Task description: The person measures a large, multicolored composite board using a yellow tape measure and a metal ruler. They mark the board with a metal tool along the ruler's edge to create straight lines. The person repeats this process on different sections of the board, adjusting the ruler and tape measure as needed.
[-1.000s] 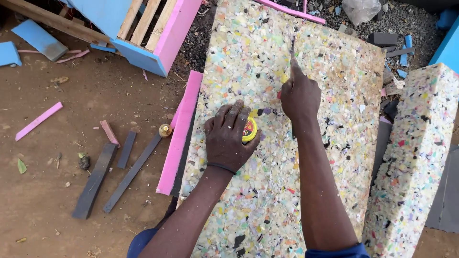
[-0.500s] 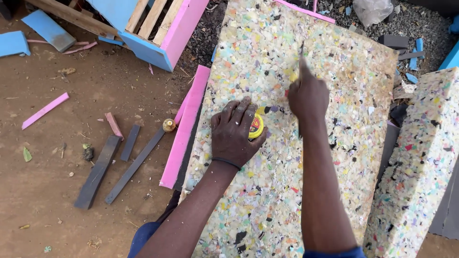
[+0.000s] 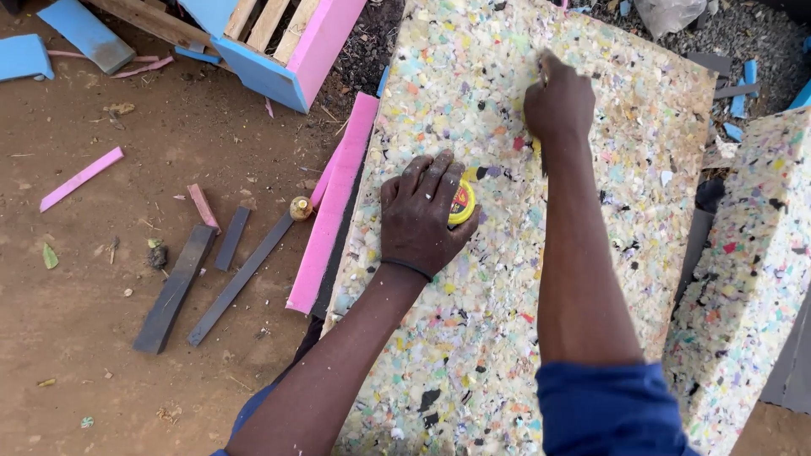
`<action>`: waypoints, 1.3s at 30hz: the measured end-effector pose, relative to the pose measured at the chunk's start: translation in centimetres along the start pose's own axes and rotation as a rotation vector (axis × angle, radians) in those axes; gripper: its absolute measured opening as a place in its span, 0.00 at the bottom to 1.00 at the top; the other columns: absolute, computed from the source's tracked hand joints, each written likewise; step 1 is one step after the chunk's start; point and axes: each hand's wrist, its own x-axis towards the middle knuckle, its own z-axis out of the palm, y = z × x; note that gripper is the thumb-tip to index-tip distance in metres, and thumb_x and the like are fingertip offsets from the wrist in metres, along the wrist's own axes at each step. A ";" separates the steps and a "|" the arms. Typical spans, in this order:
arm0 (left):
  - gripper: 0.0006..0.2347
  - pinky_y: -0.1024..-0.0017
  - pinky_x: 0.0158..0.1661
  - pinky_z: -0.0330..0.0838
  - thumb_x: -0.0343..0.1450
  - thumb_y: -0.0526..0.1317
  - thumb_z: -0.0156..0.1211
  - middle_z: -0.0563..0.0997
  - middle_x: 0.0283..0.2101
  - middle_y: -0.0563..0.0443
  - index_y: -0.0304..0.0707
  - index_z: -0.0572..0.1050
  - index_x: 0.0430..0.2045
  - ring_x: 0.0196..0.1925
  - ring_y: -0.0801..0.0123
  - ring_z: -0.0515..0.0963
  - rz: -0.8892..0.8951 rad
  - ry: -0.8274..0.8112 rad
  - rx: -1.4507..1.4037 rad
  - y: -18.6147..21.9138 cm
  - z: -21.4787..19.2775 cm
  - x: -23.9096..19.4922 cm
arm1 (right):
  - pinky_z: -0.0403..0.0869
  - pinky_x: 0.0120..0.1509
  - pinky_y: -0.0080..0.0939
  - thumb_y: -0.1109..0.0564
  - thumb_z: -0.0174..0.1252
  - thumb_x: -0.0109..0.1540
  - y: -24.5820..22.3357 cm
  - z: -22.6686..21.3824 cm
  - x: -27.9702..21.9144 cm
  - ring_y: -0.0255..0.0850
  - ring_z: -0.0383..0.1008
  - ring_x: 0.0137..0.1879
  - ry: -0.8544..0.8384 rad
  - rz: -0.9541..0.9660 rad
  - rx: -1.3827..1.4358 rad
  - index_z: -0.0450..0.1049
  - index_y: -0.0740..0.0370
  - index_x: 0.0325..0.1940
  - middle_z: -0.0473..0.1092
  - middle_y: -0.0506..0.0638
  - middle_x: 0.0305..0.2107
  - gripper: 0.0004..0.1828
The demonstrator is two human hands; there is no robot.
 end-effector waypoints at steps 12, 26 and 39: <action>0.29 0.48 0.69 0.75 0.75 0.56 0.81 0.86 0.76 0.48 0.47 0.84 0.71 0.80 0.53 0.81 -0.032 0.032 0.019 0.0 1.3 -0.3 | 0.82 0.62 0.91 0.56 0.60 0.77 3.2 2.4 -7.4 0.87 0.87 0.57 0.152 -0.044 -0.070 0.82 0.57 0.87 0.85 0.82 0.39 0.31; 0.29 0.47 0.70 0.74 0.76 0.58 0.80 0.86 0.75 0.47 0.46 0.84 0.70 0.81 0.52 0.80 -0.040 0.011 0.002 0.0 0.8 -0.4 | 0.79 0.54 0.91 0.59 0.54 0.77 -5.8 -4.9 -21.0 0.90 0.85 0.48 0.070 -0.014 0.051 0.80 0.66 0.86 0.81 0.82 0.31 0.32; 0.31 0.44 0.68 0.74 0.76 0.58 0.83 0.86 0.79 0.47 0.44 0.83 0.73 0.80 0.48 0.82 -0.002 -0.020 -0.006 -0.6 -0.1 -0.6 | 0.92 0.52 0.72 0.59 0.61 0.80 -3.2 -1.5 -12.0 0.59 0.92 0.40 -0.021 0.063 -0.061 0.73 0.64 0.92 0.91 0.62 0.42 0.34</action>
